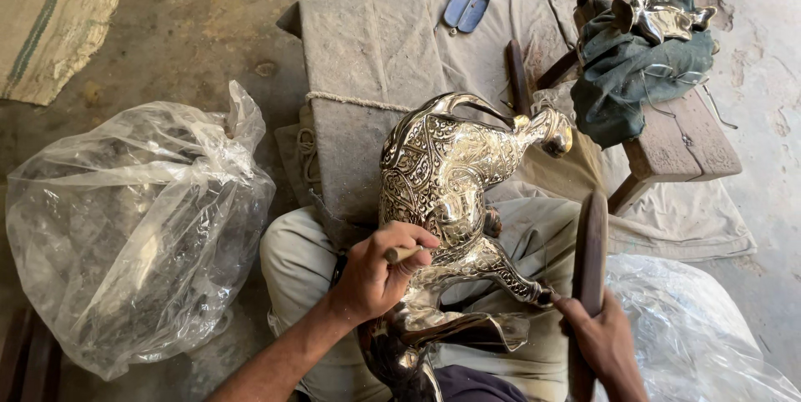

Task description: The person uses a small metal chisel and a wooden mallet to engrave intricate patterns into a silver-colored metal object shaped like a bird. They repeatedly strike the chisel to create detailed designs on the surface.

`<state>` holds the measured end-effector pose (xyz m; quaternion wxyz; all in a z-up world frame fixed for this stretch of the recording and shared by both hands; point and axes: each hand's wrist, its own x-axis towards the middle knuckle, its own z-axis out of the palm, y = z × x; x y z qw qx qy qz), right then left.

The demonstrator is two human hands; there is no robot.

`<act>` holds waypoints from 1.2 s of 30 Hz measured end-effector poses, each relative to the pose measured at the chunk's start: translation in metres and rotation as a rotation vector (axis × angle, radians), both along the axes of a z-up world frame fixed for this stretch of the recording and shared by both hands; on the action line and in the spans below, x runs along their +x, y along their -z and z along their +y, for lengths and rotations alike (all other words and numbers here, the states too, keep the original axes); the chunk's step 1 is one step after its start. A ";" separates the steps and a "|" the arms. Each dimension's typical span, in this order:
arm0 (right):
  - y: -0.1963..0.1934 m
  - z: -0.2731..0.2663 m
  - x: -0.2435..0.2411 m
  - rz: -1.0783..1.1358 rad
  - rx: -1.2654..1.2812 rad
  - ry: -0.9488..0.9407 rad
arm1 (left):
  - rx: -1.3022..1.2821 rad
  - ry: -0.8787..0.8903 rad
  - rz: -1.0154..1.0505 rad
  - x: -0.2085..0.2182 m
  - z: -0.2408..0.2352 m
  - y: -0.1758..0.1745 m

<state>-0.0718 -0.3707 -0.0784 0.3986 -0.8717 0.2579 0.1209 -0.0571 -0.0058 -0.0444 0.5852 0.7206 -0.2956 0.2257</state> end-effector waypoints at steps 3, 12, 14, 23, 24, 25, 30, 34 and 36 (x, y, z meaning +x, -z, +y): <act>-0.053 0.007 0.011 -0.285 -0.185 -0.230 | 0.028 0.030 -0.083 0.007 0.002 0.000; -0.215 0.078 0.053 -0.967 -0.912 -0.845 | 0.076 -0.057 -0.053 0.007 0.007 0.016; -0.233 0.098 0.053 -1.009 -0.993 -0.926 | 0.134 -0.095 -0.060 0.009 0.008 0.024; -0.272 0.144 0.060 -0.871 -0.655 -1.241 | 0.385 -0.329 -0.292 0.006 0.012 0.041; -0.273 0.146 0.061 -0.830 -0.907 -1.258 | 0.366 -0.307 -0.287 0.008 0.011 0.042; -0.272 0.148 0.062 -0.781 -1.163 -1.266 | 0.344 -0.289 -0.283 0.009 0.009 0.043; -0.266 0.142 0.064 -0.913 -0.715 -1.170 | 0.222 -0.221 -0.215 0.010 0.005 0.046; -0.260 0.135 0.067 -0.922 -1.408 -1.223 | -0.006 0.019 -0.031 0.010 0.005 0.044; -0.258 0.133 0.068 -0.867 -0.906 -1.210 | 0.252 -0.231 -0.246 0.005 0.009 0.044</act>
